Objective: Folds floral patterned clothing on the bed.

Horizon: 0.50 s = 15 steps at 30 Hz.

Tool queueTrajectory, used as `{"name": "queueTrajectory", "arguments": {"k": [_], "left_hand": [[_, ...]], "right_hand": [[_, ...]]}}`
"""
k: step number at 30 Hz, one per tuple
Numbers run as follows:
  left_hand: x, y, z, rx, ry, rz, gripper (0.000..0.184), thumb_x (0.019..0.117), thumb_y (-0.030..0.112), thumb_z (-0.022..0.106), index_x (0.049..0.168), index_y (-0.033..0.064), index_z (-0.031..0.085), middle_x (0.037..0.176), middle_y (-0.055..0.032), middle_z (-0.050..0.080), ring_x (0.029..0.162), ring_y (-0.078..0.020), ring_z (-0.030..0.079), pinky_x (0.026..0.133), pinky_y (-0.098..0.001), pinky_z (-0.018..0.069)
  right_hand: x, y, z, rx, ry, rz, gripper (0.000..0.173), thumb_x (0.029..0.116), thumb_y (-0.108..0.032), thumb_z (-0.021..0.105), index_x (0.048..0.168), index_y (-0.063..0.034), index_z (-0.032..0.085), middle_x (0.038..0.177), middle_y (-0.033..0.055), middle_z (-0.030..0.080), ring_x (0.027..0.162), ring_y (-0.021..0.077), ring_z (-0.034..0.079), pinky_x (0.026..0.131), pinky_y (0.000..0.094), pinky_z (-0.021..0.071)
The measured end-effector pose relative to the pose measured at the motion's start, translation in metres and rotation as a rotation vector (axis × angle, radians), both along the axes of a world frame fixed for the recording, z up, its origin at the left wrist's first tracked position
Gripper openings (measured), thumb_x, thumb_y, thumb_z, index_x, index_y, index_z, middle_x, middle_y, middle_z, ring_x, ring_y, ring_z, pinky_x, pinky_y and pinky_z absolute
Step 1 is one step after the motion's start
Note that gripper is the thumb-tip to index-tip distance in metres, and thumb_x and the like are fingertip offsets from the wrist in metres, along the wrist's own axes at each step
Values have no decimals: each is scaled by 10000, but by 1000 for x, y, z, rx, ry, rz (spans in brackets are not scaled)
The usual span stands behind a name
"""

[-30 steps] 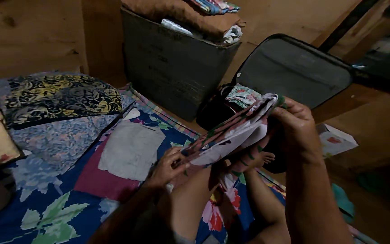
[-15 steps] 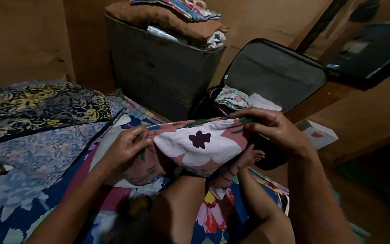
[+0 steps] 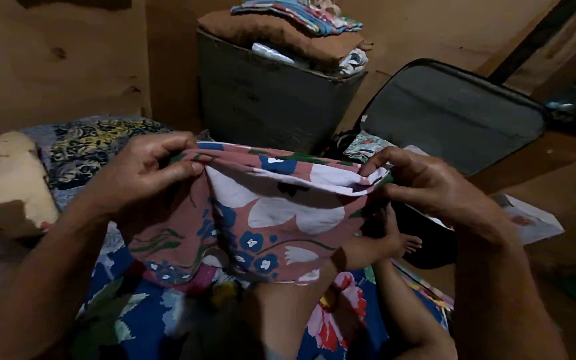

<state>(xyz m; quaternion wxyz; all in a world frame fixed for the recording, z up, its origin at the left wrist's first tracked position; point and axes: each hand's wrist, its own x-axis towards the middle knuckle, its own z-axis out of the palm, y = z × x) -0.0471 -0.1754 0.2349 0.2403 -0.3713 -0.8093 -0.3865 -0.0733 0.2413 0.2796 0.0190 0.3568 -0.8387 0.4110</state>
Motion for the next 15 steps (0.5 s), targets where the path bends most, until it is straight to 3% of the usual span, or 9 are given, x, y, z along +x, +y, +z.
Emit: {"name": "queueTrajectory", "arguments": {"k": [4, 7, 12, 13, 15], "left_hand": [[16, -18, 17, 0, -15, -33, 92, 983, 232, 570, 935, 196, 639, 812, 166, 597, 723, 108, 555, 645, -59, 467], [23, -25, 18, 53, -87, -19, 93, 968, 196, 576, 913, 217, 647, 763, 180, 614, 651, 107, 562, 587, -58, 478], [-13, -26, 10, -18, -273, 94, 147, 971, 109, 553, 846, 134, 626, 702, 119, 578, 610, 80, 519, 570, -94, 441], [-28, -26, 9, -68, -283, 132, 139, 994, 109, 555, 878, 96, 630, 725, 80, 580, 636, 51, 521, 598, -132, 445], [-65, -29, 4, -139, -248, 179, 131, 1021, 91, 548, 1009, 16, 655, 859, -32, 628, 772, -61, 563, 734, -283, 484]], "right_hand": [[-3, -7, -1, -18, -72, 114, 250, 866, -99, 659, 1096, -197, 675, 881, -80, 718, 710, 3, 663, 630, 157, 566], [-10, -8, -3, -106, -173, 231, 168, 884, -140, 703, 1019, -238, 685, 842, -89, 710, 692, -20, 652, 638, 139, 559], [-42, -22, -15, -232, -222, 130, 96, 886, -121, 710, 914, -201, 665, 741, -76, 695, 595, -24, 614, 556, 134, 522], [-51, -27, -18, -232, -214, 58, 116, 911, -67, 660, 964, -170, 646, 768, -51, 696, 576, -9, 605, 528, 150, 521], [-70, -36, -21, -136, -162, -125, 258, 977, -49, 595, 1224, -125, 596, 913, 6, 688, 598, 36, 596, 531, 204, 527]]}}
